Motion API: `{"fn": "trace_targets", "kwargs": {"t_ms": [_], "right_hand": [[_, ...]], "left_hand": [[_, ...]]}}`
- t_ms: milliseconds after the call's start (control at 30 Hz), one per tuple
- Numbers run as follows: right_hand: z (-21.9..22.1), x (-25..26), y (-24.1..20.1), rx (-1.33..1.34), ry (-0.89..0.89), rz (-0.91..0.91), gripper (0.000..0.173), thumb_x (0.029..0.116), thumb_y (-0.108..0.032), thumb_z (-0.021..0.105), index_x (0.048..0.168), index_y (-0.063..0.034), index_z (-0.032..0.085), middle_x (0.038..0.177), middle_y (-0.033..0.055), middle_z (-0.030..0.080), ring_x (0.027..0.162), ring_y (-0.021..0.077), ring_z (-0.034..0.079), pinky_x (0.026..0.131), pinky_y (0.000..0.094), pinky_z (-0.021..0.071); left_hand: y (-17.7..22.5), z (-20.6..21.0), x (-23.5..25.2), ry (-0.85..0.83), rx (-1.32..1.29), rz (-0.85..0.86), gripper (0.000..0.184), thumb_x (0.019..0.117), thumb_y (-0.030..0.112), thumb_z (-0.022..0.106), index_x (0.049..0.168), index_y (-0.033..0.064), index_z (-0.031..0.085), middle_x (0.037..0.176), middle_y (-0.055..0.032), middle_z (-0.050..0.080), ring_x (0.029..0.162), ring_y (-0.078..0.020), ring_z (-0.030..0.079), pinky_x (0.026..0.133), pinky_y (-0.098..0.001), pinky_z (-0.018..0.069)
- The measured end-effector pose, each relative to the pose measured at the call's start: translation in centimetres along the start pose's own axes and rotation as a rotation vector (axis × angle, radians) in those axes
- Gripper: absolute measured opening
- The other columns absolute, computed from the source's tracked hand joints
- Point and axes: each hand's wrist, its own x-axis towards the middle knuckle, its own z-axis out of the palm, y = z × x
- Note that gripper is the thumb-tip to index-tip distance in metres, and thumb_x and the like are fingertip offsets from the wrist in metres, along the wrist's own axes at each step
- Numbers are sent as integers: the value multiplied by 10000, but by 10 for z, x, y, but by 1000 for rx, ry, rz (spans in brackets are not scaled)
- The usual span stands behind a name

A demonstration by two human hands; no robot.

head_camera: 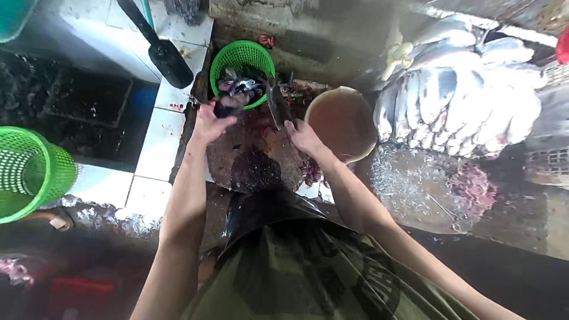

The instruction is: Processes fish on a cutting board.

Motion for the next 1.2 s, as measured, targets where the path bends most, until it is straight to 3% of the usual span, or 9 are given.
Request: {"fn": "trace_targets", "kwargs": {"t_ms": [167,267,333,400,500,733,900,1067,1200], "right_hand": [[36,-33,96,-168,144,-60,628,1046,-648,331,1324,-133,559,839,170,671,663,336,677,594,571,564],[56,-28,111,-334,78,113,556,1078,-548,351,1305,-77,538,940,218,698,791,390,725,682,600,591],[49,-28,95,-315,52,119,569,1077,-549,382,1285,-57,580,1009,228,700,877,391,726,757,605,593],[45,-37,71,-255,97,30,570,1075,-533,394,1264,-42,613,1022,209,705,964,374,712,841,604,571],[66,-33,53,-217,204,-152,511,1081,-498,401,1246,-48,582,837,124,675,775,290,703,707,517,587],[81,-1,68,-539,-201,-41,585,1073,-552,399,1327,-54,574,1067,232,707,1009,420,712,830,635,575],[34,-11,100,-389,72,94,609,1067,-557,403,1333,-35,569,1078,256,702,999,439,709,845,660,563],[-2,-48,118,-120,329,50,452,1069,-463,409,1238,-77,575,856,141,683,750,310,711,689,562,585],[2,-64,124,38,350,44,408,1058,-353,459,1367,-93,520,943,154,698,810,302,720,735,560,589]], "left_hand": [[-19,16,-19,-633,239,-158,486,838,155,851,1278,61,666,974,-175,744,730,-268,709,634,-435,596],[-73,49,-12,-456,644,-208,697,708,480,916,1294,188,677,1319,-199,637,1194,-400,622,980,-648,513],[-80,56,-16,-329,594,-217,722,696,485,925,1293,169,673,1366,-207,611,1296,-431,553,1051,-666,460],[-80,58,-29,-262,542,-197,669,738,457,912,1276,131,685,1317,-197,650,1271,-417,581,1054,-648,467],[-82,57,-37,-203,497,-195,687,736,415,920,1298,117,663,1310,-199,647,1243,-408,598,1041,-645,477],[-88,70,-45,-173,757,-65,805,696,641,848,1314,161,655,1403,-104,618,1379,-355,494,1085,-626,423],[-86,102,-44,-385,693,-127,805,659,576,891,1318,181,649,1343,-156,638,1265,-373,596,1007,-640,500],[-60,138,-61,46,759,100,602,881,441,773,1398,171,621,1376,-150,640,1249,-356,624,1022,-565,506],[-58,183,-68,-68,862,81,649,1039,399,564,1591,122,362,1608,-172,374,1437,-385,423,1116,-567,421]]}}
